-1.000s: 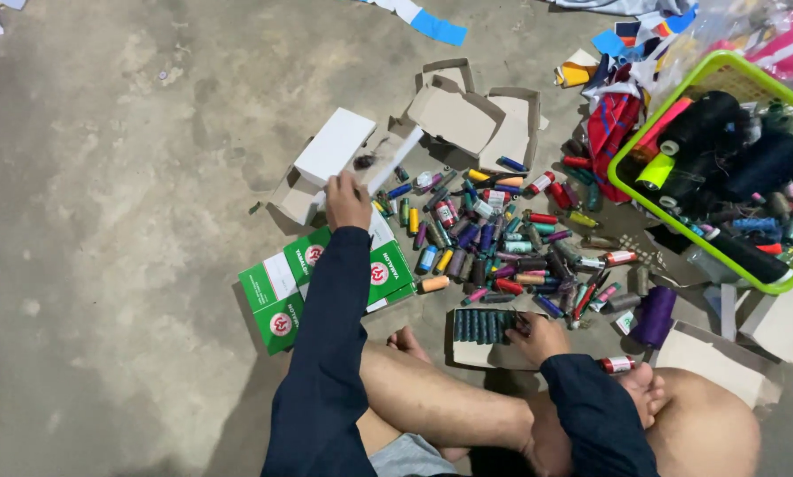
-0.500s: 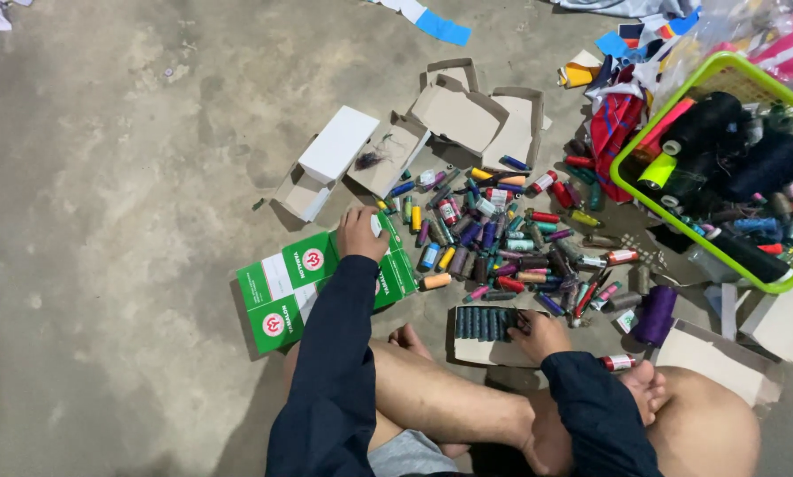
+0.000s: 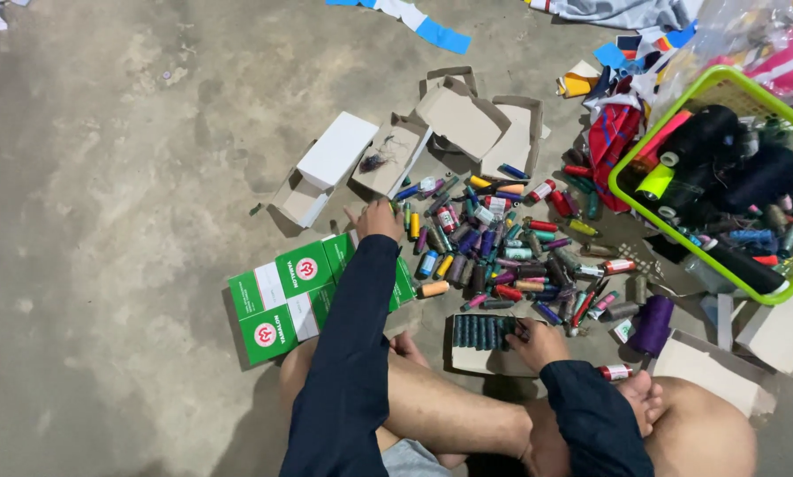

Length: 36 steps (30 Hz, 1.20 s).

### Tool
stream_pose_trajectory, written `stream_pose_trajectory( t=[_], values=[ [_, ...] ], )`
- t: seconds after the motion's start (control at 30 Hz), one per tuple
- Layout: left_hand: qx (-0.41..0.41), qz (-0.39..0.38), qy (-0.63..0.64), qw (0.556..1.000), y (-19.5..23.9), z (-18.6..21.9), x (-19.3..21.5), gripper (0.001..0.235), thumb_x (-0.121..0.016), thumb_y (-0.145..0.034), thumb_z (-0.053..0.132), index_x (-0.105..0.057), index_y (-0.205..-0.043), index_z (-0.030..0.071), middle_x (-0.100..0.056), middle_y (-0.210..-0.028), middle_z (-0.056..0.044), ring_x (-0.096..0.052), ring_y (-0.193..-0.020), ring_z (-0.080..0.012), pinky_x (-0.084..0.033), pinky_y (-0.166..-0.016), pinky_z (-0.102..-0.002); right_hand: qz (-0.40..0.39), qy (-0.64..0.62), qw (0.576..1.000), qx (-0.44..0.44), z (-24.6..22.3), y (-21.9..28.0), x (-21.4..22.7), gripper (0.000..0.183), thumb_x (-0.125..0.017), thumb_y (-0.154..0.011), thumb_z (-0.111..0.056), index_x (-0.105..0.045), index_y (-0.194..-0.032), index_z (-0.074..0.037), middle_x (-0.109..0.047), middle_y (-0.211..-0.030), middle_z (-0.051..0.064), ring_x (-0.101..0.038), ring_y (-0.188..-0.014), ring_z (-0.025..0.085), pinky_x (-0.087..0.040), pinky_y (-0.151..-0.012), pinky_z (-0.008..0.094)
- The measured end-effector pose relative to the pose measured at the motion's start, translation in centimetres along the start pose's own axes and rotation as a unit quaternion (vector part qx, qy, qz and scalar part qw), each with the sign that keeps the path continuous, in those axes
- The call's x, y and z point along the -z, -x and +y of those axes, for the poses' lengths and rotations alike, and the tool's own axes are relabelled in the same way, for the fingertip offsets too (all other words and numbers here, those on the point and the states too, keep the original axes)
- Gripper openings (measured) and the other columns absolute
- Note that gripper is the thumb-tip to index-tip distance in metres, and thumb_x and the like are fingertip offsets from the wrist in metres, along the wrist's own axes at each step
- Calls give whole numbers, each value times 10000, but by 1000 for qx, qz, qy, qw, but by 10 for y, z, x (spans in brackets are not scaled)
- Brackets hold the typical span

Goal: The person sits on the floor and sorts through a large pile of colorful thread spools. They pick up spools, examine them, and place some into a green basket while others remain scattered on the floor and in cardboard boxes.

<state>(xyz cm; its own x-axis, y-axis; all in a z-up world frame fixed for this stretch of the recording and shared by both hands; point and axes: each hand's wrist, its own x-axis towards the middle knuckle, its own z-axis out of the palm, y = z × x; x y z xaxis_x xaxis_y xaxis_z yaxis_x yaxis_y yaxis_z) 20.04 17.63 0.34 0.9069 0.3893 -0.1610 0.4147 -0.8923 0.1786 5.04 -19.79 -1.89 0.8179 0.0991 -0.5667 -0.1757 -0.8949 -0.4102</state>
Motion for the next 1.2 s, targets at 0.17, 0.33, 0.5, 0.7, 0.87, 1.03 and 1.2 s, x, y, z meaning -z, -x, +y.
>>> stream_pose_trajectory(
  t=[0.17, 0.33, 0.5, 0.7, 0.87, 1.03, 1.2],
  values=[
    [-20, 21, 106, 994, -9, 16, -9, 429, -677, -930, 232, -540, -1309, 86, -610, -1249, -173, -617, -1218, -382, -527, -1023, -570, 17, -2, 1000, 6, -2, 3, 2, 329, -780, -848, -416, -737, -975, -115, -807, -902, 122, -769, -972, 342, -639, -812, 467],
    [-24, 21, 127, 991, -7, 24, -17, 332, -637, -948, 234, -538, -1244, 121, -497, -1289, -163, -577, -1208, -418, -543, -1003, -546, 5, -5, 1000, -7, 1, 0, -2, 350, -760, -860, -406, -748, -1069, -126, -818, -997, 115, -751, -1049, 357, -620, -876, 482],
    [-47, 12, 140, 989, 3, 35, -14, 422, -496, -992, 150, -513, -1413, 133, -384, -1416, -211, -480, -1306, -431, -551, -1028, -515, -5, 23, 1000, -12, 3, -5, -5, 391, -759, -823, -485, -744, -1075, -188, -824, -1019, 63, -749, -1080, 317, -622, -905, 468],
    [-82, 34, 105, 990, -10, 36, -45, 333, -623, -940, 89, -632, -1267, 145, -471, -1292, -189, -494, -1162, -433, -513, -923, -553, -43, 35, 998, -4, -1, -1, 1, 475, -682, -914, -434, -655, -1320, -188, -766, -1208, 84, -709, -1127, 341, -560, -944, 446],
    [-136, 65, 107, 983, -3, 43, -27, 97, -582, -980, 141, -661, -1026, 107, -620, -1153, -126, -574, -1050, -370, -542, -791, -549, -38, 58, 998, 9, 5, -6, -5, 407, -691, -915, -454, -684, -1205, -168, -788, -1094, 80, -732, -1019, 340, -565, -841, 449],
    [-176, 76, 118, 974, -25, 49, -21, 427, -622, -892, -29, -621, -1308, 66, -584, -1320, -136, -512, -1221, -353, -522, -951, -515, -57, 26, 998, 8, -2, -3, 5, 421, -694, -927, -397, -672, -1275, -161, -777, -1159, 73, -729, -1070, 306, -581, -885, 420],
    [-160, 28, 35, 986, -47, 51, -20, 422, -589, -942, 70, -598, -1362, 109, -539, -1415, -121, -425, -1369, -329, -413, -1070, -590, -52, 26, 998, 19, 7, -11, -3, 467, -705, -898, -389, -668, -1317, -186, -765, -1226, 68, -697, -1145, 355, -584, -943, 458]
  ],
)
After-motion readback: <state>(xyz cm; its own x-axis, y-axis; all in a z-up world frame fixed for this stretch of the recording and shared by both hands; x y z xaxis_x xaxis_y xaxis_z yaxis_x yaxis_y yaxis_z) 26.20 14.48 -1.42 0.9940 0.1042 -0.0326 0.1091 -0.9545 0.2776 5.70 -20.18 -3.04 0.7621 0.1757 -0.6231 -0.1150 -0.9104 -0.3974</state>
